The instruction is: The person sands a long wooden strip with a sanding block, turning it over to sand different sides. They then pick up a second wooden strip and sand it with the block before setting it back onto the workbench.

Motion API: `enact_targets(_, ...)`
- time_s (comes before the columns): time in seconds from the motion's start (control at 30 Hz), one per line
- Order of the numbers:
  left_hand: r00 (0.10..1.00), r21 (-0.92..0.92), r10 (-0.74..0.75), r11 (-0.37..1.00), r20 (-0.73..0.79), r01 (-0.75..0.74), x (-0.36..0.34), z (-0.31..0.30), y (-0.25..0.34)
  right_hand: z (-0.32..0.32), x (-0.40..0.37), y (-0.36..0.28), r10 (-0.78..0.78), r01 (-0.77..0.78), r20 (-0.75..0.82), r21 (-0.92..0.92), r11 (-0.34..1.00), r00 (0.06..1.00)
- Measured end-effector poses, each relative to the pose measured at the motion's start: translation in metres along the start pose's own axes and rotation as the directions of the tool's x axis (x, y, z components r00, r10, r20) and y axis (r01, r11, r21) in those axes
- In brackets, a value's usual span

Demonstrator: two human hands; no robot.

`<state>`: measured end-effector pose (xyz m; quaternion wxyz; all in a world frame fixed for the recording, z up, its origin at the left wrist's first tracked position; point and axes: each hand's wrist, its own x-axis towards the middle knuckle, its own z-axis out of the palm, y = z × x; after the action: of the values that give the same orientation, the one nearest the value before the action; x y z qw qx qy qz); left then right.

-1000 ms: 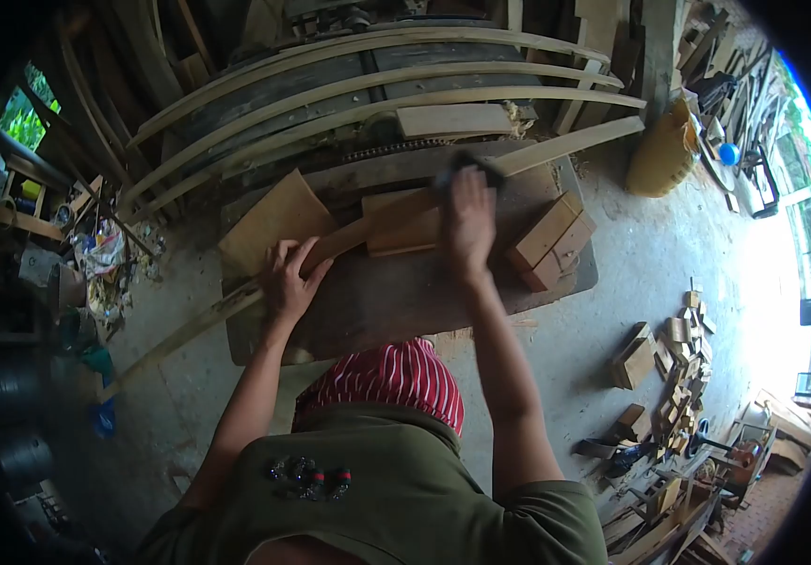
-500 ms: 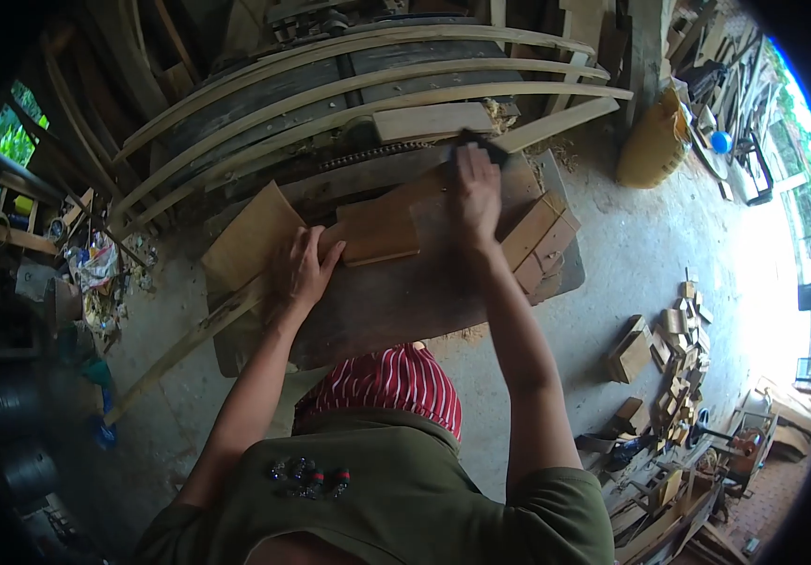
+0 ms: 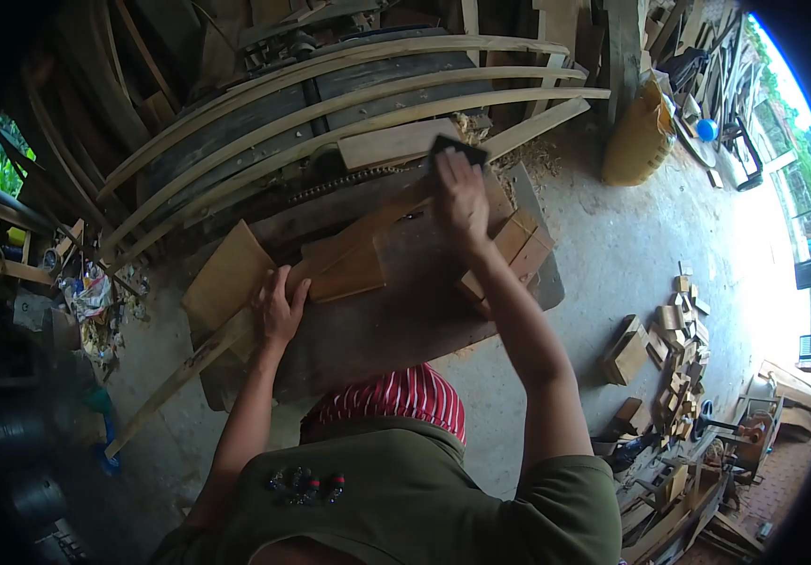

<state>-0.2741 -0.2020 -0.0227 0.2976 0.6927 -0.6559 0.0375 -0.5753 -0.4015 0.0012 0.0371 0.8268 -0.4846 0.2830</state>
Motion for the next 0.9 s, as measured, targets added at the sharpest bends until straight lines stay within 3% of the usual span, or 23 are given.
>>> enact_targets(0.1,0.999,0.029,0.027,0.999,-0.030,-0.026,-0.001,0.003,-0.002,-0.011,-0.021,-0.048,-0.233,0.214,0.115,0.157,0.964,0.966)
enact_targets(0.2,1.000,0.043,0.018,0.999,-0.011,-0.017,0.000,0.002,-0.001,-0.013,-0.011,-0.027,-0.313,0.296,0.139,0.131,0.946,0.939)
enact_targets(0.27,1.000,0.049,0.012,0.999,0.004,-0.013,-0.002,0.001,0.001,-0.009,0.008,0.023,-0.211,0.210,0.021,0.031,0.977,0.977)
enact_targets(0.3,1.000,0.094,-0.011,0.996,0.024,0.009,-0.003,0.001,0.001,-0.021,0.026,0.044,-0.114,0.112,0.048,0.025,0.993,0.992)
enact_targets(0.33,0.999,0.139,-0.034,0.990,0.039,0.028,-0.003,0.000,0.002,-0.023,0.034,0.068,-0.099,0.103,0.038,-0.106,0.989,0.994)
enact_targets(0.37,0.999,0.139,-0.029,0.990,0.034,0.024,-0.003,0.000,0.002,-0.012,0.039,0.093,-0.031,0.027,-0.026,-0.138,0.990,0.999)
enact_targets(0.43,0.998,0.199,-0.029,0.980,0.047,0.019,-0.003,0.000,0.002,-0.020,0.050,0.090,0.007,-0.015,-0.037,-0.198,0.980,0.999)
enact_targets(0.47,0.999,0.197,-0.022,0.980,0.043,0.014,-0.004,0.000,0.002,-0.022,0.055,0.079,0.137,-0.111,0.192,-0.138,0.984,0.972)
enact_targets(0.5,0.999,0.243,-0.022,0.970,0.048,0.010,-0.004,-0.001,0.002,-0.014,0.043,0.075,-0.063,0.063,0.049,0.008,0.998,0.997)
enact_targets(0.53,0.998,0.287,-0.022,0.958,0.051,0.006,-0.004,0.000,0.003,-0.006,0.031,0.072,-0.259,0.268,-0.098,0.098,0.958,0.961)
enact_targets(0.6,0.998,0.312,-0.020,0.950,0.063,-0.001,-0.005,0.001,0.003,-0.003,0.018,0.036,-0.359,0.372,0.166,-0.052,0.927,0.919)
enact_targets(0.63,0.996,0.343,-0.028,0.939,0.080,-0.001,-0.005,0.000,0.002,-0.025,0.019,0.020,-0.326,0.312,0.159,0.110,0.944,0.932)
enact_targets(0.7,0.997,0.360,-0.014,0.933,0.082,-0.017,-0.005,0.001,0.002,-0.027,0.033,0.056,-0.405,0.409,0.141,-0.001,0.912,0.903)
enact_targets(0.73,0.995,0.362,-0.029,0.932,0.091,-0.006,-0.005,0.002,0.002,-0.031,0.046,0.076,-0.281,0.309,0.201,-0.124,0.943,0.938)
enact_targets(0.77,0.994,0.364,-0.041,0.932,0.101,0.001,-0.006,0.002,0.002,-0.019,0.057,0.120,-0.252,0.260,0.069,-0.172,0.950,0.965)
enact_targets(0.8,0.995,0.362,-0.023,0.932,0.100,-0.015,-0.005,0.002,0.002,-0.018,0.073,0.164,-0.110,0.195,0.247,-0.353,0.915,0.963)
enact_targets(0.83,0.995,0.379,-0.012,0.925,0.100,-0.027,-0.006,0.002,0.001,-0.049,0.083,0.176,-0.035,0.085,0.190,-0.261,0.962,0.981)
enact_targets(0.87,0.995,0.397,-0.004,0.917,0.097,-0.035,-0.005,0.002,0.001,-0.039,0.086,0.213,0.018,0.008,0.090,-0.284,0.959,0.996)
enact_targets(0.9,0.996,0.397,0.007,0.917,0.090,-0.042,-0.003,0.002,0.001,-0.047,0.089,0.221,0.079,-0.039,0.105,-0.340,0.940,0.991)
